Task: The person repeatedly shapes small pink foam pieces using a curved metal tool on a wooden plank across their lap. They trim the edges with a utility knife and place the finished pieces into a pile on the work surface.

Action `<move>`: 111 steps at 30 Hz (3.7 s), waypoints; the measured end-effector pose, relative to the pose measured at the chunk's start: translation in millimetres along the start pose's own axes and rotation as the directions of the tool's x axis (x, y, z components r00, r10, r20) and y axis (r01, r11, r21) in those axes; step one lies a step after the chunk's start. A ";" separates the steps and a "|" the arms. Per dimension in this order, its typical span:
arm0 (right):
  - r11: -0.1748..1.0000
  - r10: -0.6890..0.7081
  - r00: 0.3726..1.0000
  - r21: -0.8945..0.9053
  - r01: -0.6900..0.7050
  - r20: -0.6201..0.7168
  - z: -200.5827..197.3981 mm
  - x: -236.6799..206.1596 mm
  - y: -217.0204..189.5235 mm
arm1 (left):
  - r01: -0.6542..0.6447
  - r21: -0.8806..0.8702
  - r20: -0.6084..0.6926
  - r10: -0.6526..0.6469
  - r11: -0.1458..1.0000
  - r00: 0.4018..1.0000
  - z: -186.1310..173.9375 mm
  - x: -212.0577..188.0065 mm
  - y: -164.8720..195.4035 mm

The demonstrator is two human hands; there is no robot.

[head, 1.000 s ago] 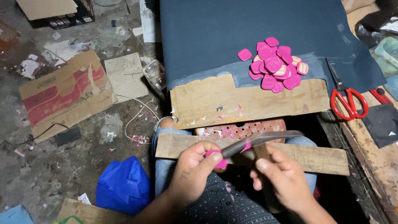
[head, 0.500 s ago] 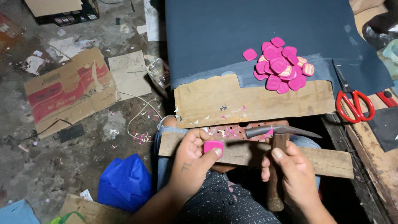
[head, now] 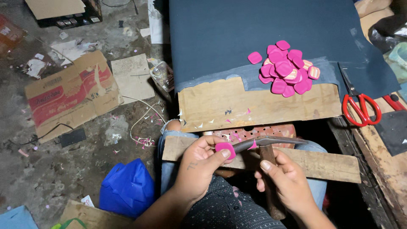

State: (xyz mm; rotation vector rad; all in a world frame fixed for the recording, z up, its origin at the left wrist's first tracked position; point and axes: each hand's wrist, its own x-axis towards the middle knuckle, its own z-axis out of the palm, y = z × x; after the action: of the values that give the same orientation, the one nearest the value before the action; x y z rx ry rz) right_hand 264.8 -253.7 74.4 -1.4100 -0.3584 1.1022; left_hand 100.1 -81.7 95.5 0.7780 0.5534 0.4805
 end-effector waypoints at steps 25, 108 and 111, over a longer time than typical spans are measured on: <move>0.995 -0.092 0.996 -0.035 0.092 0.005 -14.3 1.0 -27.3 | -0.033 0.085 -0.015 0.034 0.996 0.999 -2.1 -1.5 -2.7; 0.210 -0.927 0.338 -0.524 0.825 0.161 16.9 -7.4 -121.8 | -0.409 0.673 0.112 0.461 0.617 0.880 -45.0 25.6 -23.9; 0.199 -0.929 0.330 -0.529 0.825 0.165 18.0 -5.2 -113.2 | -0.421 0.701 0.127 0.479 0.576 0.868 -47.1 25.4 -26.1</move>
State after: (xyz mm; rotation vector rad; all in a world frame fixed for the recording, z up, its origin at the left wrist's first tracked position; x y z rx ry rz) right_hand 292.9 -223.9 181.6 -1.3820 -1.2575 -0.1929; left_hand 95.1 -58.6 40.8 1.6974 0.6165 0.7901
